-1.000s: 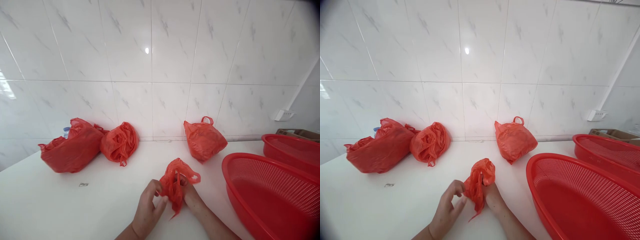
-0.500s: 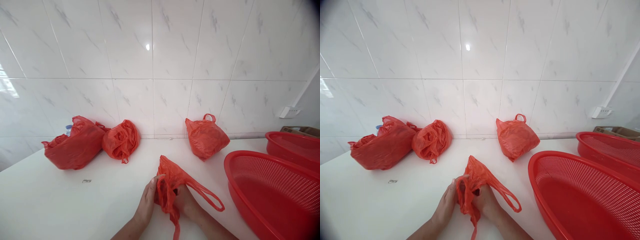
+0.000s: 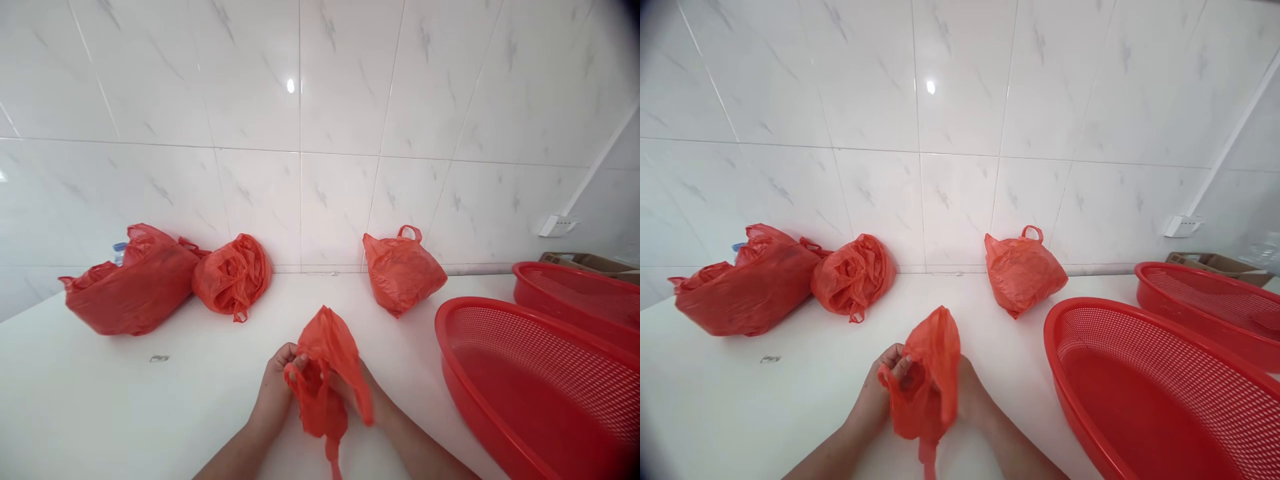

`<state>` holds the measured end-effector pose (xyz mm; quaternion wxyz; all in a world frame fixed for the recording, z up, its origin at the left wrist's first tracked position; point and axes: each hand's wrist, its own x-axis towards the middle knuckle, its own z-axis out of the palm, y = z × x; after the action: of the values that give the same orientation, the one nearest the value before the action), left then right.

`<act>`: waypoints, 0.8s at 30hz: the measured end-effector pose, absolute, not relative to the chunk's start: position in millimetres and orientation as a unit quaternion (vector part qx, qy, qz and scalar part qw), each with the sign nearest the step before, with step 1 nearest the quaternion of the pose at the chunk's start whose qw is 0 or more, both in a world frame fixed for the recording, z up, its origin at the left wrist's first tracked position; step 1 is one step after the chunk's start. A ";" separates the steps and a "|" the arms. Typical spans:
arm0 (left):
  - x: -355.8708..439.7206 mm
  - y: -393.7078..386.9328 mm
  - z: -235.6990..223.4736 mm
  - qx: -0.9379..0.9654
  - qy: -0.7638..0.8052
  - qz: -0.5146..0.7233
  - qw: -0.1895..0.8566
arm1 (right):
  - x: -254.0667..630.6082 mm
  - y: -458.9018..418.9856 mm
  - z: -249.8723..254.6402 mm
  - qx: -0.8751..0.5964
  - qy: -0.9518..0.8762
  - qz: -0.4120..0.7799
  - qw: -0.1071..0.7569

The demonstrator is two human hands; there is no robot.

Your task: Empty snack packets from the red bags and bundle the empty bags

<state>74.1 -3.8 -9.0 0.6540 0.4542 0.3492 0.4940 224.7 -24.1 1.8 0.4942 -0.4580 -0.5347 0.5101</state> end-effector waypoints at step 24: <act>70.2 12.8 -18.6 0.317 0.316 0.570 0.689 | 249.4 -5.6 -12.0 -0.394 -0.426 0.587 0.564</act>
<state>70.2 12.8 -18.6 0.6891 0.3170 0.3163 0.5698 249.4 -5.6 -12.0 0.5640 -0.3945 -0.4261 0.5872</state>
